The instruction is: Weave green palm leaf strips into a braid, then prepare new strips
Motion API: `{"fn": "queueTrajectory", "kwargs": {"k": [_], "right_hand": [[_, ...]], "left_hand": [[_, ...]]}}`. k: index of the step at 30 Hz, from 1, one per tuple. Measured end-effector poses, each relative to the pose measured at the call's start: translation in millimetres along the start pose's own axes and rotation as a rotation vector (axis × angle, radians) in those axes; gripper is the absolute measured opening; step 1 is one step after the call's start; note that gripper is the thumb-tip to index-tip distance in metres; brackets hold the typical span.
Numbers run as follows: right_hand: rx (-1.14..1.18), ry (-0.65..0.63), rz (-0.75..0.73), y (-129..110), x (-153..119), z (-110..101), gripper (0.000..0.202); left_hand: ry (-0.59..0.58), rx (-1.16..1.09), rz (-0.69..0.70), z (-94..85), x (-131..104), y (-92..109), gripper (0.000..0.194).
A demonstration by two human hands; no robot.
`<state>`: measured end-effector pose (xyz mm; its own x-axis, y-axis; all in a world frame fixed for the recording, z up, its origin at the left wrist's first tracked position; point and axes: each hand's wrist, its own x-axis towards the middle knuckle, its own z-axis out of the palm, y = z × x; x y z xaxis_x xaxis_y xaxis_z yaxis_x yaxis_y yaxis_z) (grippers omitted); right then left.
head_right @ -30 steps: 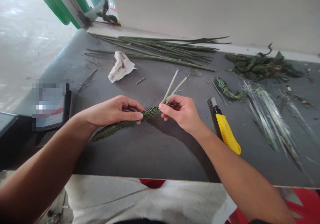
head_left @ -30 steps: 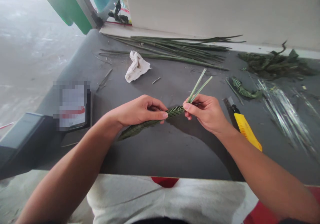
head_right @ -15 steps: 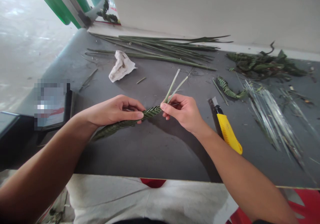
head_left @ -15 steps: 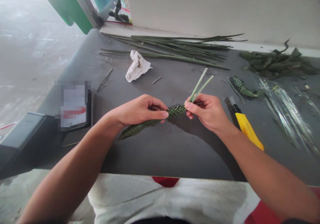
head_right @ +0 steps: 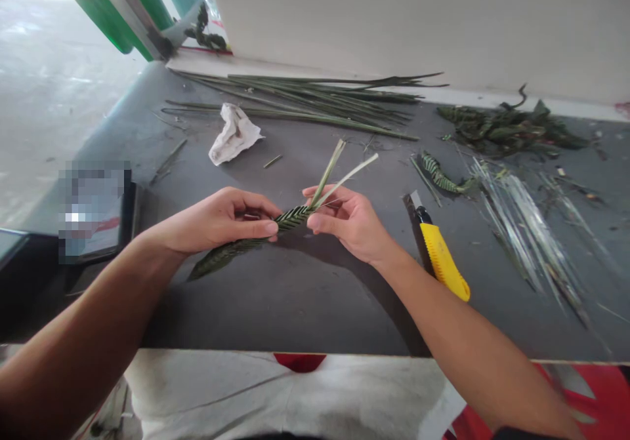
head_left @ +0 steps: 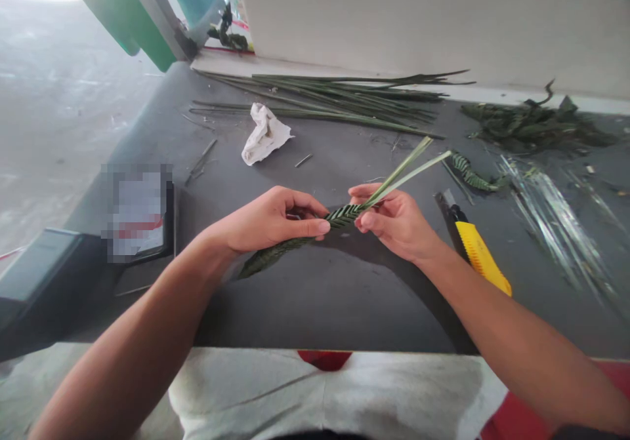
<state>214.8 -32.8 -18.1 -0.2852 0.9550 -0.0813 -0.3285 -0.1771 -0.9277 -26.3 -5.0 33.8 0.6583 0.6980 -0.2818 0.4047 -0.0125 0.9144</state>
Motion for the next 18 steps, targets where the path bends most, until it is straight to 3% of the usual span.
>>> {"fn": "queueTrajectory", "kwargs": {"k": [3, 6, 10, 18], "right_hand": [[-0.011, -0.095, 0.086, 6, -2, 4, 0.053], [-0.015, -0.151, 0.092, 10, -5, 12, 0.040], [-0.054, -0.080, 0.023, 9, -5, 17, 0.021], [0.034, 0.126, -0.032, 3, 0, 9, 0.027]], "left_hand": [[0.018, -0.046, 0.021, 3.6, 1, -1, 0.028], [0.032, -0.067, 0.021, 7.3, 2, -3, 0.031], [0.049, -0.091, -0.005, 11.0, 2, -6, 0.042], [-0.025, -0.095, 0.021, 7.8, 5, -9, 0.047]]}}
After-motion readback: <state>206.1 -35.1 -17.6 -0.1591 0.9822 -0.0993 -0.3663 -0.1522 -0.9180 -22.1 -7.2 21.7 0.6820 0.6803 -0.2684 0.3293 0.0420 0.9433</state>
